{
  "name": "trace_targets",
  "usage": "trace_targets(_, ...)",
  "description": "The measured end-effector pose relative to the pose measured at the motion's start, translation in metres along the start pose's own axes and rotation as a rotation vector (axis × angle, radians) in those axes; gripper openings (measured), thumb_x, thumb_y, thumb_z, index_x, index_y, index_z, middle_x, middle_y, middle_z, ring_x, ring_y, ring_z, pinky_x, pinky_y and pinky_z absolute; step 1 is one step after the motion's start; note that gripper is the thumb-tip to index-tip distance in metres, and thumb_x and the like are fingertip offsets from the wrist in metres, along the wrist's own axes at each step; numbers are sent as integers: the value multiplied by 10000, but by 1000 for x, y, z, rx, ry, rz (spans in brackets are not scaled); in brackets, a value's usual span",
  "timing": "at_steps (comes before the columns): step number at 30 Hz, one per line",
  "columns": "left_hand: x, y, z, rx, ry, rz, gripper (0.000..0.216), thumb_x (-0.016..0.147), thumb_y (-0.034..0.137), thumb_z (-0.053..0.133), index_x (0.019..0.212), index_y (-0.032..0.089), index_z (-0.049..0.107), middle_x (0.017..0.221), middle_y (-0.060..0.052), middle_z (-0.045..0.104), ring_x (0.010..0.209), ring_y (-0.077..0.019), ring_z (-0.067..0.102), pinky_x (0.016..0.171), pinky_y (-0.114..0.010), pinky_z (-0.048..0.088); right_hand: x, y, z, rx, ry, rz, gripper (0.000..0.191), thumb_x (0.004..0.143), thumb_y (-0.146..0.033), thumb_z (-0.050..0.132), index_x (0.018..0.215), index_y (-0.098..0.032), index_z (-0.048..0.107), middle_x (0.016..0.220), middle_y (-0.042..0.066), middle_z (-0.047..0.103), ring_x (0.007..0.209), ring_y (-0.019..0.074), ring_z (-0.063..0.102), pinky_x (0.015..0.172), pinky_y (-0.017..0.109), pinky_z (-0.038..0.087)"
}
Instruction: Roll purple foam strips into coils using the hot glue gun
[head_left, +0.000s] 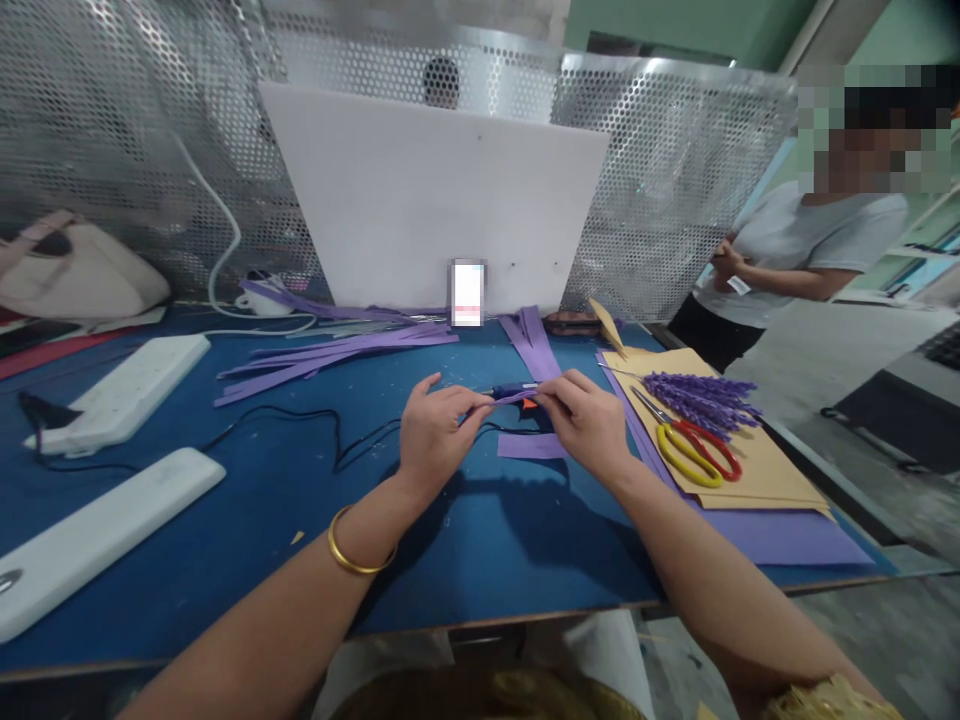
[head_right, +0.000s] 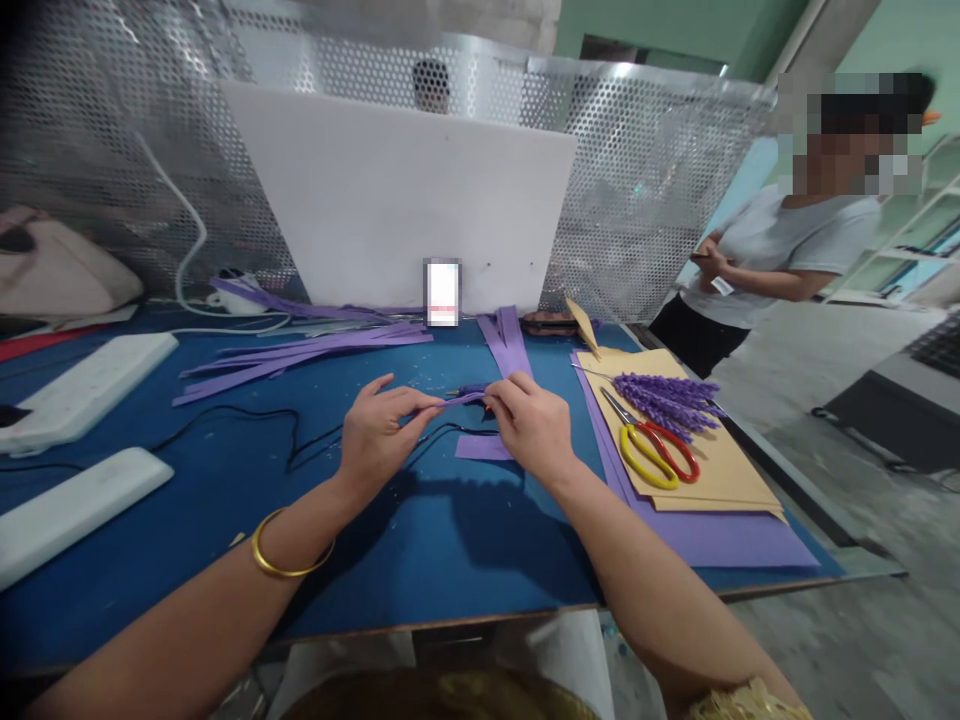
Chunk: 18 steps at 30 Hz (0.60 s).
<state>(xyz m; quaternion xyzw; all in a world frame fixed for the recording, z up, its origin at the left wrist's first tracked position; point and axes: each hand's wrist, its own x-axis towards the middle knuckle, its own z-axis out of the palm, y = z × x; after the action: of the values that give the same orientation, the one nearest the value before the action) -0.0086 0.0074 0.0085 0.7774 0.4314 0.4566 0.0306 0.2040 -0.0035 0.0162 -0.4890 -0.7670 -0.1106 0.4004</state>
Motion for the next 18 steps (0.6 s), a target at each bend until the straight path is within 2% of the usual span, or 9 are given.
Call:
trace_targets(9, 2, -9, 1, -11, 55, -114, 147, 890, 286, 633, 838, 285, 770, 859, 17, 790, 788, -189, 702, 1112, -474, 365, 2, 3, -2, -33, 61, 54, 217, 980, -312, 531, 868, -231, 699, 831, 27, 680, 686, 149, 613, 573, 262, 372)
trace_targets(11, 4, -11, 0, -61, 85, -175, 128, 862, 298, 661, 798, 270, 768, 817, 9, 779, 774, -192, 690, 1064, -457, 416, 3, 3, -3, -25, 58, 59, 209, 975, -298, 535, 865, -226, 697, 830, 28, 678, 692, 149, 613, 580, 263, 375)
trace_targets(13, 6, -13, 1, -174, 118, -313, 107, 805, 341, 722, 806, 245, 768, 809, -10, 770, 752, -199, 679, 914, -409, 508, 4, 3, -3, 16, 63, 81, 186, 961, -288, 555, 856, -223, 694, 837, 30, 682, 707, 154, 618, 592, 263, 387)
trace_targets(15, 8, -14, 4, -357, 150, -480, 206, 733, 388, 780, 842, 213, 763, 799, -25, 759, 703, -193, 667, 736, -347, 535, 4, 2, -3, 98, 71, 120, 158, 940, -280, 582, 837, -223, 687, 825, 25, 681, 697, 155, 612, 602, 262, 403)
trace_targets(18, 7, -12, 11, -675, 114, -638, 292, 669, 419, 818, 814, 176, 745, 730, -23, 730, 646, -166, 649, 686, -313, 527, 2, -2, 3, 260, 52, 179, 145, 915, -279, 605, 805, -219, 678, 783, 17, 675, 671, 155, 598, 612, 263, 427)
